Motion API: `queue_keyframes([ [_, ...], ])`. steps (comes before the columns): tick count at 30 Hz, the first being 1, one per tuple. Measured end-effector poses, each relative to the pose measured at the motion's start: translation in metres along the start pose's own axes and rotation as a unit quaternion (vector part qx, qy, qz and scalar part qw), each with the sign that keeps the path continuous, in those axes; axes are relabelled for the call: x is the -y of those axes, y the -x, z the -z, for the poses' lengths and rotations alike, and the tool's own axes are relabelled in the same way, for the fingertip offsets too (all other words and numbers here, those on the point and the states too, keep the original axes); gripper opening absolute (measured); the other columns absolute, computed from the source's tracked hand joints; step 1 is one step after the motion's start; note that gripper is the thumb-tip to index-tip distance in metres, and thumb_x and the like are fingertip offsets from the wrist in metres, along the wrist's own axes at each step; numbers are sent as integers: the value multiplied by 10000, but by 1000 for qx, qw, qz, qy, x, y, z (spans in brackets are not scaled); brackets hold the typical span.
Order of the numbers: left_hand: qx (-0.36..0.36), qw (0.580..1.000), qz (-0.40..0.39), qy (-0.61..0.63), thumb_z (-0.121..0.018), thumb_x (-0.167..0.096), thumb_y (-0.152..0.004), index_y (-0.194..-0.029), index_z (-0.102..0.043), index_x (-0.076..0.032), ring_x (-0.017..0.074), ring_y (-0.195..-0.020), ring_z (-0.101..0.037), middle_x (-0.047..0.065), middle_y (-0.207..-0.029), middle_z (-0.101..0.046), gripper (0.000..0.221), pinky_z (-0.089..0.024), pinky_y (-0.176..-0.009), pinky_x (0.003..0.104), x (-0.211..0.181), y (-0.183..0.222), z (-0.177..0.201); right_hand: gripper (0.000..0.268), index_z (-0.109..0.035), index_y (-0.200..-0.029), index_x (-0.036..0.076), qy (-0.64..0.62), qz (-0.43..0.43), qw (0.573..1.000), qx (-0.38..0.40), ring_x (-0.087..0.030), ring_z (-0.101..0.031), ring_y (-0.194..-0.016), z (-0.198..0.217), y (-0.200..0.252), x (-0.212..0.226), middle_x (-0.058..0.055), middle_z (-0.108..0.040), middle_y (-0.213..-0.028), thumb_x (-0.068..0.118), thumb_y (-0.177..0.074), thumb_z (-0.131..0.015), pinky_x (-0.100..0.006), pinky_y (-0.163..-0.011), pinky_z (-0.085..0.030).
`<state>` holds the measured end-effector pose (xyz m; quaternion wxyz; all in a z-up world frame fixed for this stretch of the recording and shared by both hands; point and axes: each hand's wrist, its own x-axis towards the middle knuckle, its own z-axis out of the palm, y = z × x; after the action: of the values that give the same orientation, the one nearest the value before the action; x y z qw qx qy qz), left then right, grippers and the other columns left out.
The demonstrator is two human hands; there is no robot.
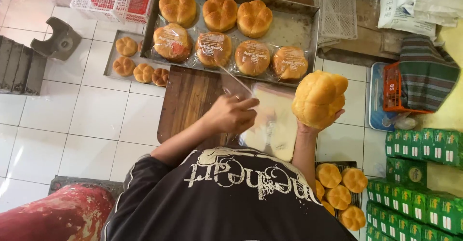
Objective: The person packages bread by picking up individual loaves and rolls from trays and placing them into clear plastic bags by hand.
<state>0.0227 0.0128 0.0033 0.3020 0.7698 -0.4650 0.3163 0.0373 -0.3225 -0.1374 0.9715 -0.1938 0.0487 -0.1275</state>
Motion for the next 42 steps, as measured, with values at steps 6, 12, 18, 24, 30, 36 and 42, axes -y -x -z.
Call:
queue_keyframes([
  [6,-15,1000,-21,-11,-578,-195,-849,-630,-393,-226,207,-498,-499,-46,-711,-503,288,-430,-468,327,16,-15,25,867,-550,-1490,293,-19,-8,1000,-10,-364,-627,-1316,-27,7,-18,-100,-675,-1403,786,-778,-503,-627,-1129,-476],
  [12,31,998,51,37,-625,-243,-912,-732,-512,-192,288,-504,-603,-9,-659,-528,219,-456,-454,376,30,-2,13,872,-537,-1504,296,-23,-20,999,-31,-382,-621,-1310,-20,12,-17,-110,-664,-1416,784,-782,-502,-623,-1115,-475],
  [18,43,985,-35,-165,-504,-195,-1018,-973,-596,-197,210,-575,-637,-7,-743,-592,102,-531,-552,295,37,-15,21,895,-514,-1522,297,-23,-19,999,-36,-418,-607,-1354,-60,15,-13,-132,-651,-1446,792,-777,-466,-646,-1144,-470],
  [24,143,987,-14,-74,-544,-313,-1052,-1157,-579,-190,308,-508,-603,46,-762,-512,165,-521,-478,393,32,-29,49,915,-488,-1535,275,-10,-32,999,-16,-403,-592,-1388,-95,21,-12,-157,-621,-1485,781,-776,-428,-641,-1159,-485],
  [30,307,784,82,533,-619,-181,-1034,-1063,-652,-54,253,-899,-717,125,-932,-733,134,-554,-797,426,33,-70,96,906,-485,-1534,248,1,-67,998,8,-390,-594,-1382,-97,-5,-15,-154,-622,-1479,719,-760,-482,-619,-1163,-484],
  [36,338,905,164,-198,-618,-304,-1001,-1176,-620,-230,313,-649,-747,95,-715,-672,190,-585,-529,410,73,-17,76,904,-482,-1533,221,14,-86,995,45,-376,-596,-1375,-106,-24,-6,-152,-623,-1473,657,-744,-537,-598,-1167,-484],
  [42,342,879,233,-236,-631,-301,-986,-1128,-578,-162,357,-564,-721,117,-652,-637,206,-552,-442,433,59,2,85,906,-479,-1533,194,34,-124,988,84,-363,-597,-1369,-116,-10,-17,-149,-624,-1467,595,-728,-592,-576,-1171,-483],
])
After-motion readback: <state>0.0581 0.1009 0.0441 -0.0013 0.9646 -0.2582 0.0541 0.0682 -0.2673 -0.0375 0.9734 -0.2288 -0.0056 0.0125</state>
